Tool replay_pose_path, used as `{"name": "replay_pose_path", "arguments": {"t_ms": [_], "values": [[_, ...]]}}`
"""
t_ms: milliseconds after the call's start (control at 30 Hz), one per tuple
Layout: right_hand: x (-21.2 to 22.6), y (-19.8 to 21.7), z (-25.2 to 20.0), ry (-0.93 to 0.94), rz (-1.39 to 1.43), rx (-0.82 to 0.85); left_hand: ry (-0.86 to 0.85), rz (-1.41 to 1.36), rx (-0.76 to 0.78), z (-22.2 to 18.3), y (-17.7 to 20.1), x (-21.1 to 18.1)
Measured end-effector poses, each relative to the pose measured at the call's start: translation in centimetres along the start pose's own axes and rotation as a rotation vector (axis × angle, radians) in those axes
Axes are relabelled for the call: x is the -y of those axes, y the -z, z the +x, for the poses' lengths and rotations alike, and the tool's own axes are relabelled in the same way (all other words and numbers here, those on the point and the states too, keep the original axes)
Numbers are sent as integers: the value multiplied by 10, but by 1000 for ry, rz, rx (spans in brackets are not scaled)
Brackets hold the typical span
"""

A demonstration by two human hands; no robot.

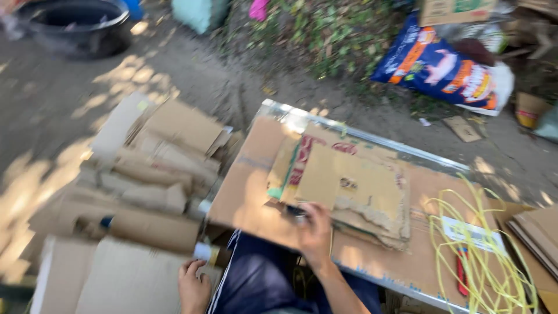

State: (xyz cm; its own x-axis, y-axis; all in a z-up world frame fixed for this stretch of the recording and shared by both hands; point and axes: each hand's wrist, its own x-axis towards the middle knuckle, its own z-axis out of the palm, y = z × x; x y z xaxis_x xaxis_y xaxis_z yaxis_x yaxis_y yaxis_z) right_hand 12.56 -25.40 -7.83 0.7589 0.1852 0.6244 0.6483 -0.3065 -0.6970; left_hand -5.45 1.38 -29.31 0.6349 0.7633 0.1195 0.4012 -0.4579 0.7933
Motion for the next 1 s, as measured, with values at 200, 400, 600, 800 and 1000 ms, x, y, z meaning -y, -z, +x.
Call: {"name": "replay_pose_path", "arguments": {"t_ms": [200,400,600,800,1000], "values": [[92,-105,-74,170,165,1048,272,7,25,-91,65,59],[66,-212,-114,139,-413,1475,470,-54,33,-103,100,67],[14,-236,-136,74,-507,1402,450,-166,-42,-66,112,82],[0,-239,-134,21,-489,1478,481,-215,-68,-50,102,98],[-4,-243,-135,56,-489,1481,440,-255,-87,-54,83,99]]}}
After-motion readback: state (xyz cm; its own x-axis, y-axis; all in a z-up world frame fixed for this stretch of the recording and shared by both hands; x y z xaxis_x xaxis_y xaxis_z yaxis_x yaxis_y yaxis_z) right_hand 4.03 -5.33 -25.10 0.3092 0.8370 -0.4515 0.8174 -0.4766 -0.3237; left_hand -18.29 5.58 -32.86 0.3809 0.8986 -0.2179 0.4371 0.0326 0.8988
